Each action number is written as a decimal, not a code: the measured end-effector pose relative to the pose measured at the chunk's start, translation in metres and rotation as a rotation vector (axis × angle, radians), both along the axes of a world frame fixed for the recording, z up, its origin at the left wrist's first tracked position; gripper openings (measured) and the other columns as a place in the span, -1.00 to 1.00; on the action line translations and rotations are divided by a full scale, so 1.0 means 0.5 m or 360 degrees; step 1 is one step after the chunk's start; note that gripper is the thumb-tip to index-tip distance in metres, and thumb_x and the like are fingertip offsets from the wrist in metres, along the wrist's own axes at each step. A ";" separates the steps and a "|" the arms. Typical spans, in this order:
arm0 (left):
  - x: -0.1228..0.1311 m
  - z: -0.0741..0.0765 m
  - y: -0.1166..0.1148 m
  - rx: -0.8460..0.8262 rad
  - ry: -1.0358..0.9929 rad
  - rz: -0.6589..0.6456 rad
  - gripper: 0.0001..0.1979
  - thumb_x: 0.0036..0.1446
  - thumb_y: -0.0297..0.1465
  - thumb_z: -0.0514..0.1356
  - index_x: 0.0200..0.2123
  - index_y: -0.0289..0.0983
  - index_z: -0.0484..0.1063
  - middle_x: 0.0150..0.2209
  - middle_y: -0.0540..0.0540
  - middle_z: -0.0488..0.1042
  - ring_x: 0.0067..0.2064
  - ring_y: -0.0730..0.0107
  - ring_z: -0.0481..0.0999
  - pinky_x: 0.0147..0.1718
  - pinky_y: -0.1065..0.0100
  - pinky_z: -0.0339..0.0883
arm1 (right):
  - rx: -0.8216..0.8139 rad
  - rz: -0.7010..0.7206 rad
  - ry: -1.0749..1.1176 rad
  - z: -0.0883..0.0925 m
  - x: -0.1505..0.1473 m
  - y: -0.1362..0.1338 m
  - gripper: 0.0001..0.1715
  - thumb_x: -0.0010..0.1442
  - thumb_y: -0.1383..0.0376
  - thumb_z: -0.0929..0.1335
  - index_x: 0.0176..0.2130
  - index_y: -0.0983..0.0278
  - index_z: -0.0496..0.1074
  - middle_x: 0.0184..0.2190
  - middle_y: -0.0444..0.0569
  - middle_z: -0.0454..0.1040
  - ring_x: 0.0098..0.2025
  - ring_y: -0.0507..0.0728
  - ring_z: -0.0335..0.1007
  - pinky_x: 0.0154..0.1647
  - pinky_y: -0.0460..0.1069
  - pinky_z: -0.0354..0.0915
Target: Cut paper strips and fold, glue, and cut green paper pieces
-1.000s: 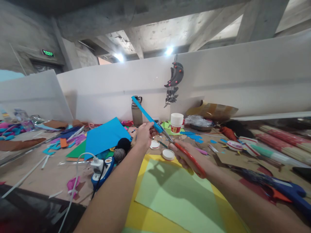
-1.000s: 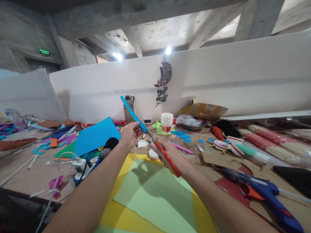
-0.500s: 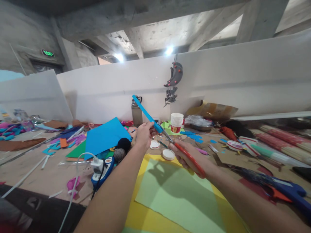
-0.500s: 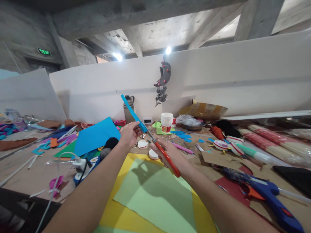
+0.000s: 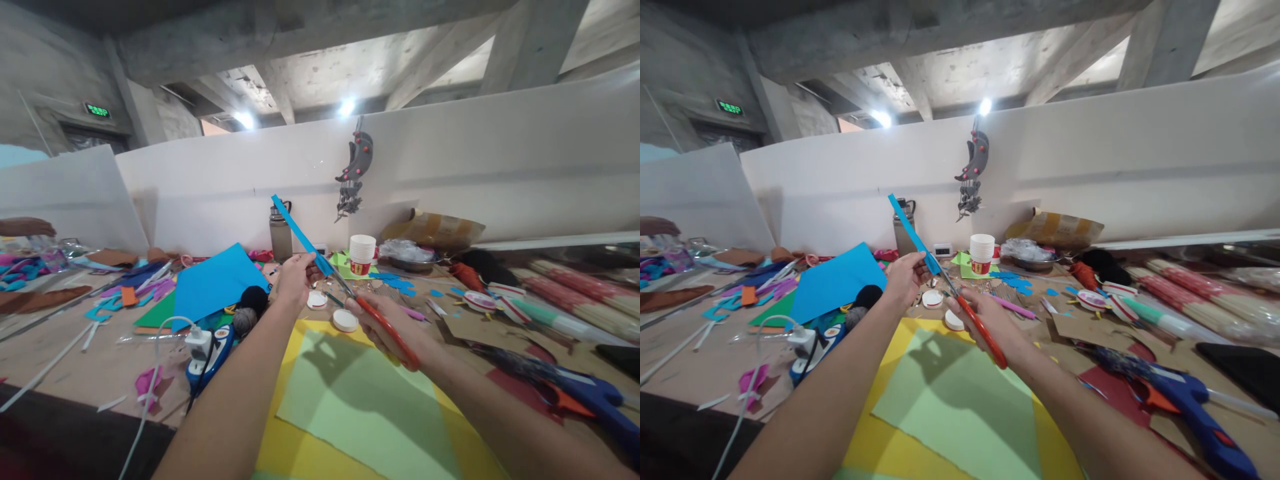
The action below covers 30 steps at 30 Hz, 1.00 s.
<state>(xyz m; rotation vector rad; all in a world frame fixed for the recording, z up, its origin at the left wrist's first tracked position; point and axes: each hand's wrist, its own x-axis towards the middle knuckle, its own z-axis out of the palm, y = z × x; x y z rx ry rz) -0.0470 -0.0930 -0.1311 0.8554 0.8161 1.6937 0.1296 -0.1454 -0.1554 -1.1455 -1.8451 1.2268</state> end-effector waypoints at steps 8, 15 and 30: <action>0.001 -0.003 0.002 -0.0003 0.0005 -0.0016 -0.89 -0.08 -0.43 0.28 -0.51 -0.34 0.40 -0.58 -0.06 0.50 -0.57 0.47 0.48 -0.52 0.44 0.35 | 0.0037 0.0013 0.0015 -0.010 -0.002 0.005 -0.59 0.10 -0.07 0.33 -0.37 0.19 0.19 -0.69 -0.29 0.18 -0.74 -0.05 0.09 -0.77 -0.16 0.04; 0.013 -0.006 -0.005 -0.0031 0.0028 -0.0101 -0.88 -0.07 -0.45 0.27 -0.54 -0.33 0.37 -0.61 -0.02 0.46 -0.60 0.49 0.44 -0.56 0.46 0.32 | 0.0024 -0.0044 0.0000 -0.011 -0.004 0.009 -0.58 0.08 -0.12 0.34 -0.32 0.15 0.28 -0.71 -0.20 0.23 -0.66 0.07 0.23 -0.72 -0.09 0.12; 0.014 -0.001 -0.007 -0.0018 0.0013 -0.0110 -0.89 -0.07 -0.48 0.27 -0.54 -0.34 0.37 -0.61 -0.03 0.46 -0.61 0.50 0.45 -0.58 0.48 0.34 | 0.0065 -0.0061 0.0088 -0.013 -0.008 0.000 -0.61 0.09 -0.04 0.34 -0.35 0.19 0.21 -0.70 -0.31 0.15 -0.74 -0.07 0.04 -0.78 -0.17 -0.01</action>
